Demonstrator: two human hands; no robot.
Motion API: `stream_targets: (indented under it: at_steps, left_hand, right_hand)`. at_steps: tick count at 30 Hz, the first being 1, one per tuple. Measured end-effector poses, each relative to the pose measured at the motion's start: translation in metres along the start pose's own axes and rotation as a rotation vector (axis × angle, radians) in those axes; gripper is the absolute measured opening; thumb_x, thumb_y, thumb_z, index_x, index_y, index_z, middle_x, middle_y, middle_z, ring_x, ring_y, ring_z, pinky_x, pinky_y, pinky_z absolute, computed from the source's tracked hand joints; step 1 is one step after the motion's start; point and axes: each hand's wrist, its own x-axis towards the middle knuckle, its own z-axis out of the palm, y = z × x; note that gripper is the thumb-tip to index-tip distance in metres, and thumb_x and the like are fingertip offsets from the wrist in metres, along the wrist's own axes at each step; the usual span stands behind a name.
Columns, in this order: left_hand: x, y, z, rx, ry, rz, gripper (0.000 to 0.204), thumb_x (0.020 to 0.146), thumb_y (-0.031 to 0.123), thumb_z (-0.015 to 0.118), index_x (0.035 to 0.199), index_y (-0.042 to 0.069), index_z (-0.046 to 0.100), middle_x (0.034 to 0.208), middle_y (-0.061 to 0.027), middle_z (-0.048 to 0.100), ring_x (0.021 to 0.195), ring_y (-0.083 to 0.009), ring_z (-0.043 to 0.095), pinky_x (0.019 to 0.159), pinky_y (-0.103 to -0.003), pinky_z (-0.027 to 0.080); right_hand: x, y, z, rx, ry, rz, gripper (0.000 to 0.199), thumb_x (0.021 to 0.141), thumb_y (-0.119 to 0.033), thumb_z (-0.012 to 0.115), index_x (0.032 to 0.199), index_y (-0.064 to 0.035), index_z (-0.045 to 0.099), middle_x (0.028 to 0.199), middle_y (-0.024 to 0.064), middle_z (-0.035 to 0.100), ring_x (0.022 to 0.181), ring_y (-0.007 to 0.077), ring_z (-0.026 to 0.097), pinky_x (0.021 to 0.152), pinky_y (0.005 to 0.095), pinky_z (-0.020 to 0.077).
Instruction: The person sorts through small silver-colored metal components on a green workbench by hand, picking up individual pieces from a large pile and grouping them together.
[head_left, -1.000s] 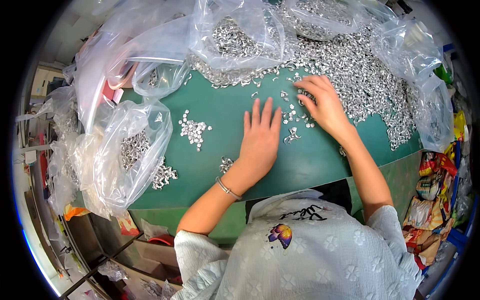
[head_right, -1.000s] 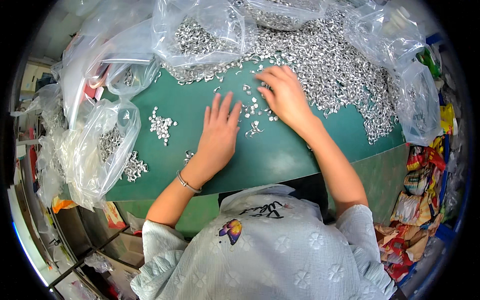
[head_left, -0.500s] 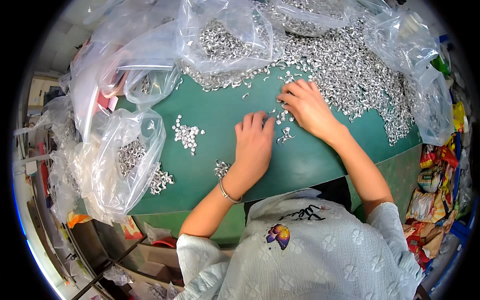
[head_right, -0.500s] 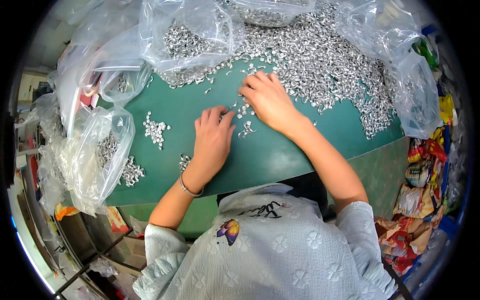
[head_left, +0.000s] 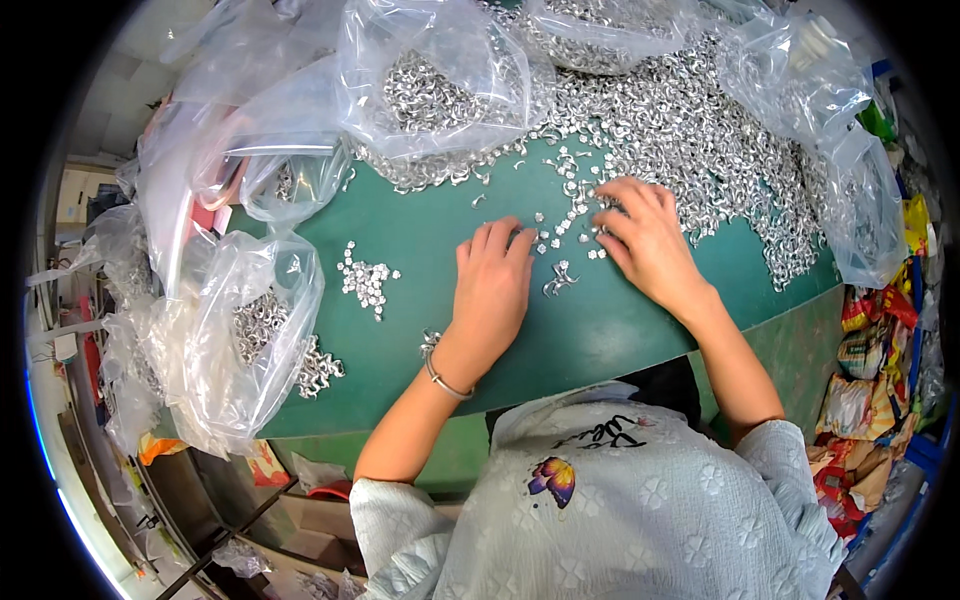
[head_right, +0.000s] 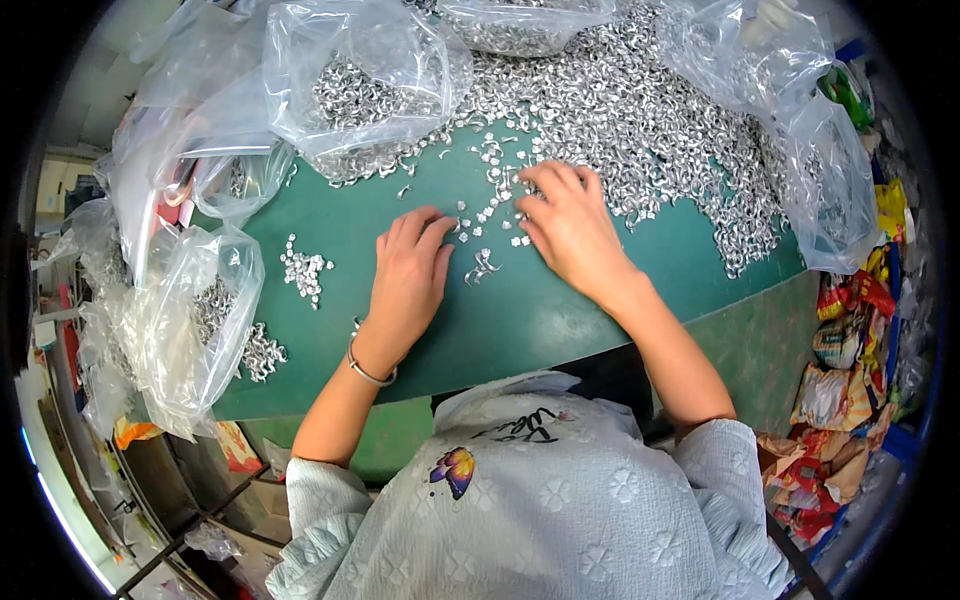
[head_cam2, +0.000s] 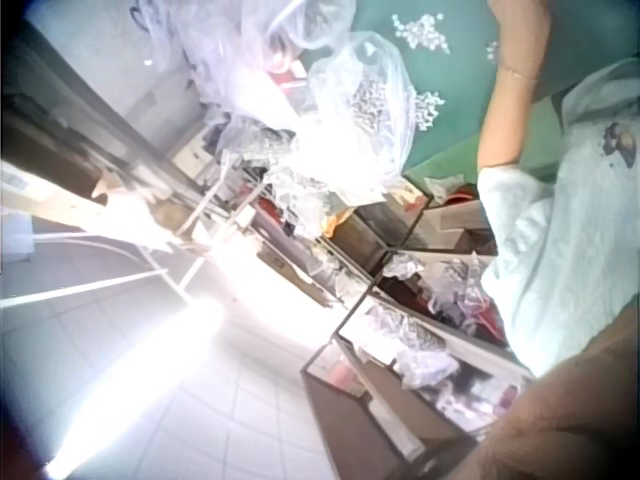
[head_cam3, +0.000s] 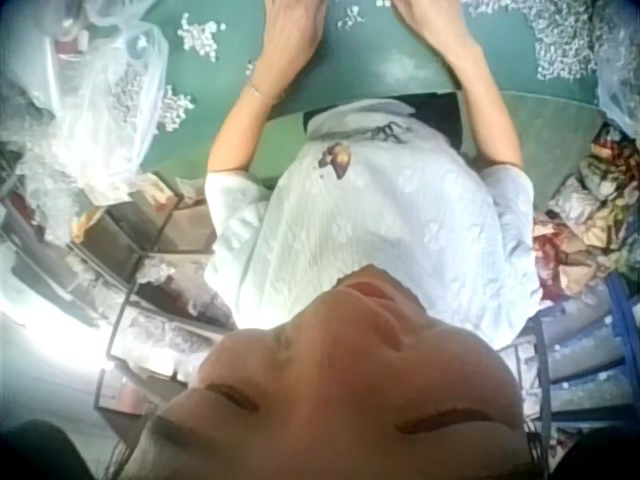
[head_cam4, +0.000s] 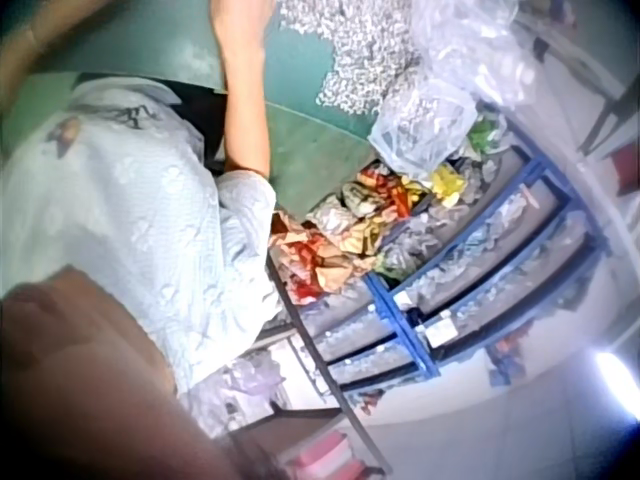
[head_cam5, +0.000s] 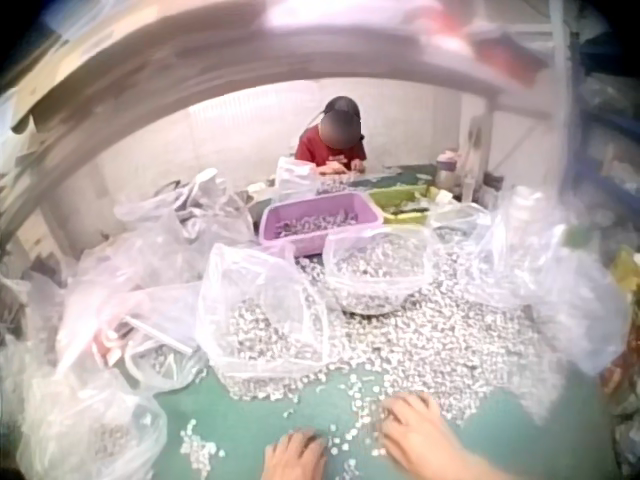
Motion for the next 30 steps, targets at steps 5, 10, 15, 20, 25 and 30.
stream_targets:
  at_steps: [5,10,15,20,25,30]
  left_hand:
    - [0.022,0.006,0.009,-0.043,0.011,0.009,0.030,0.080,0.003,0.064,0.110,0.003,0.060,0.110,-0.0099,0.055,0.103,-0.0285,0.053,0.086,-0.040,0.041]
    - [0.029,0.002,0.009,-0.173,-0.140,0.008,0.025,0.080,0.002,0.064,0.105,0.004,0.061,0.104,-0.0097,0.057,0.097,-0.0284,0.055,0.085,-0.040,0.041]
    - [0.026,0.005,0.004,-0.084,-0.078,-0.023,0.021,0.080,-0.001,0.061,0.100,0.006,0.062,0.097,-0.0088,0.058,0.095,-0.0272,0.055,0.080,-0.037,0.041]
    - [0.012,-0.011,0.000,0.000,-0.035,-0.013,0.024,0.081,-0.001,0.060,0.104,0.006,0.062,0.104,-0.0085,0.058,0.096,-0.0269,0.055,0.080,-0.036,0.040]
    - [0.010,0.001,0.007,-0.046,0.048,0.075,0.034,0.082,0.000,0.060,0.115,0.006,0.060,0.112,-0.0109,0.056,0.100,-0.0276,0.054,0.081,-0.037,0.040]
    - [0.016,0.006,0.005,-0.035,-0.106,0.182,0.034,0.082,-0.005,0.056,0.114,0.004,0.061,0.111,-0.0126,0.056,0.099,-0.0304,0.054,0.085,-0.038,0.043]
  right_hand:
    - [0.004,-0.009,0.007,0.020,0.046,0.115,0.018,0.074,-0.008,0.069,0.091,-0.0064,0.064,0.106,0.0067,0.055,0.105,0.0256,0.049,0.091,0.0416,0.0355]
    - [-0.001,-0.004,0.006,0.016,0.055,0.091,0.018,0.074,-0.007,0.069,0.092,-0.0064,0.066,0.107,0.0063,0.055,0.106,0.0258,0.048,0.090,0.0412,0.0357]
    - [0.009,-0.007,0.015,-0.005,0.030,-0.030,0.019,0.076,-0.006,0.064,0.095,-0.0059,0.066,0.116,0.0074,0.055,0.113,0.0269,0.047,0.095,0.0430,0.0347]
    - [0.001,-0.012,0.007,0.001,-0.071,-0.098,0.022,0.076,-0.004,0.063,0.098,-0.0038,0.066,0.114,0.0079,0.057,0.115,0.0257,0.047,0.099,0.0445,0.0334]
    - [-0.014,-0.015,-0.006,0.102,0.016,0.058,0.021,0.076,-0.004,0.065,0.096,-0.0032,0.067,0.106,0.0060,0.058,0.099,0.0229,0.052,0.085,0.0374,0.0381]
    - [-0.027,-0.019,-0.007,0.076,-0.120,0.066,0.020,0.078,-0.006,0.066,0.098,-0.0036,0.066,0.098,0.0048,0.057,0.090,0.0220,0.050,0.077,0.0346,0.0378]
